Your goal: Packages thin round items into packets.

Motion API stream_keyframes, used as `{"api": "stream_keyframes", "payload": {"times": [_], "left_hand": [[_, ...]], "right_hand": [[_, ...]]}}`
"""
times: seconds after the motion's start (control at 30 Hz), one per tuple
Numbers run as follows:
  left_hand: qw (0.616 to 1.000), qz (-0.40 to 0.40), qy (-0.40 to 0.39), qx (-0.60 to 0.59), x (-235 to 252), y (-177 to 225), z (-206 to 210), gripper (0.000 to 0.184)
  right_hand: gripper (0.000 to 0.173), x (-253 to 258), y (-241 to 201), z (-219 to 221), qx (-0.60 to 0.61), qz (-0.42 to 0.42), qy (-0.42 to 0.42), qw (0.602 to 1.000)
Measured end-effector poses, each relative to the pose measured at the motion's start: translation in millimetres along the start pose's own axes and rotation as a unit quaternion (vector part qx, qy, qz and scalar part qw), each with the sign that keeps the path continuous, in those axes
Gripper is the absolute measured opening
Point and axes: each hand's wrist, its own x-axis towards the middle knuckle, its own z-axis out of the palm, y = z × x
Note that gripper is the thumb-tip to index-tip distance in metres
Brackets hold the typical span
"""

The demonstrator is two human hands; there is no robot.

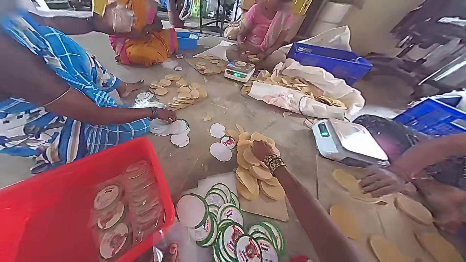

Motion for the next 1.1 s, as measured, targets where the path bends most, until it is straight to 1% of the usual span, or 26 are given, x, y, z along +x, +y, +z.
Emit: {"api": "stream_keyframes", "payload": {"times": [0.07, 0.2, 0.23, 0.3, 0.4, 0.47, 0.53, 0.6, 0.63, 0.67, 0.73, 0.77, 0.8, 0.83, 0.87, 0.9, 0.93, 0.97, 1.0, 1.03, 1.07, 1.1], "left_hand": [[1.0, -0.016, -0.003, 0.017, -1, 5, 1, 0.019], [0.995, 0.043, -0.088, 0.001, 21, -39, -30, 0.015], [0.994, 0.049, -0.094, 0.003, 24, -44, -33, 0.014], [0.994, 0.053, -0.095, 0.01, 25, -46, -35, 0.011], [0.99, 0.08, -0.113, 0.012, 27, -48, -40, 0.011], [0.989, 0.098, -0.112, 0.017, 23, -45, -41, 0.011], [0.99, 0.102, -0.096, 0.027, 15, -41, -41, 0.009], [0.991, 0.097, -0.077, 0.046, 6, -36, -39, 0.013], [0.991, 0.1, -0.074, 0.05, 5, -35, -38, 0.013], [0.99, 0.105, -0.072, 0.052, 4, -34, -36, 0.01], [0.989, 0.113, -0.078, 0.056, 2, -33, -35, 0.01], [0.988, 0.116, -0.08, 0.056, 2, -35, -35, 0.012], [0.988, 0.119, -0.081, 0.053, 3, -36, -36, 0.014], [0.988, 0.12, -0.08, 0.052, 3, -38, -37, 0.014], [0.988, 0.122, -0.074, 0.056, 3, -38, -39, 0.013], [0.988, 0.124, -0.068, 0.056, 4, -38, -40, 0.011], [0.989, 0.124, -0.065, 0.057, 3, -38, -42, 0.01], [0.989, 0.125, -0.062, 0.056, 2, -37, -44, 0.01], [0.989, 0.125, -0.059, 0.051, 0, -36, -45, 0.01], [0.989, 0.125, -0.057, 0.046, -1, -35, -45, 0.009], [0.989, 0.127, -0.056, 0.044, -3, -34, -45, 0.009], [0.99, 0.126, -0.053, 0.046, -5, -32, -45, 0.009]], "right_hand": [[0.041, -9, -6, -6, 0.023, 0.036, 0.025, 0.999], [0.044, -42, -4, -32, 0.078, 0.071, 0.076, 0.992], [0.043, -59, -2, -42, 0.092, 0.068, 0.088, 0.99], [0.044, -97, 16, -50, 0.156, 0.027, 0.121, 0.98], [0.04, -180, 45, -59, 0.22, -0.024, 0.128, 0.967], [0.036, -240, 69, -49, 0.257, -0.054, 0.115, 0.958], [0.036, -302, 91, -30, 0.264, -0.074, 0.099, 0.957], [0.037, -365, 98, -17, 0.235, -0.046, 0.042, 0.97], [0.039, -389, 101, -6, 0.211, -0.028, 0.015, 0.977], [0.039, -408, 103, 11, 0.202, -0.009, -0.005, 0.979], [0.037, -433, 106, 52, 0.202, 0.013, -0.001, 0.979], [0.041, -440, 104, 59, 0.214, 0.04, -0.032, 0.975], [0.044, -446, 104, 64, 0.232, 0.06, -0.033, 0.97], [0.046, -450, 103, 67, 0.251, 0.072, -0.018, 0.965], [0.045, -455, 103, 70, 0.263, 0.069, 0.027, 0.962], [0.041, -460, 100, 70, 0.257, 0.051, 0.093, 0.96], [0.033, -464, 98, 73, 0.233, 0.012, 0.171, 0.957], [0.026, -467, 97, 75, 0.185, -0.034, 0.246, 0.951], [0.026, -470, 98, 82, 0.119, -0.081, 0.322, 0.936], [0.028, -472, 99, 92, 0.06, -0.118, 0.374, 0.918], [0.029, -475, 101, 106, 0.016, -0.142, 0.398, 0.906], [0.028, -480, 103, 124, -0.013, -0.156, 0.402, 0.902]]}}
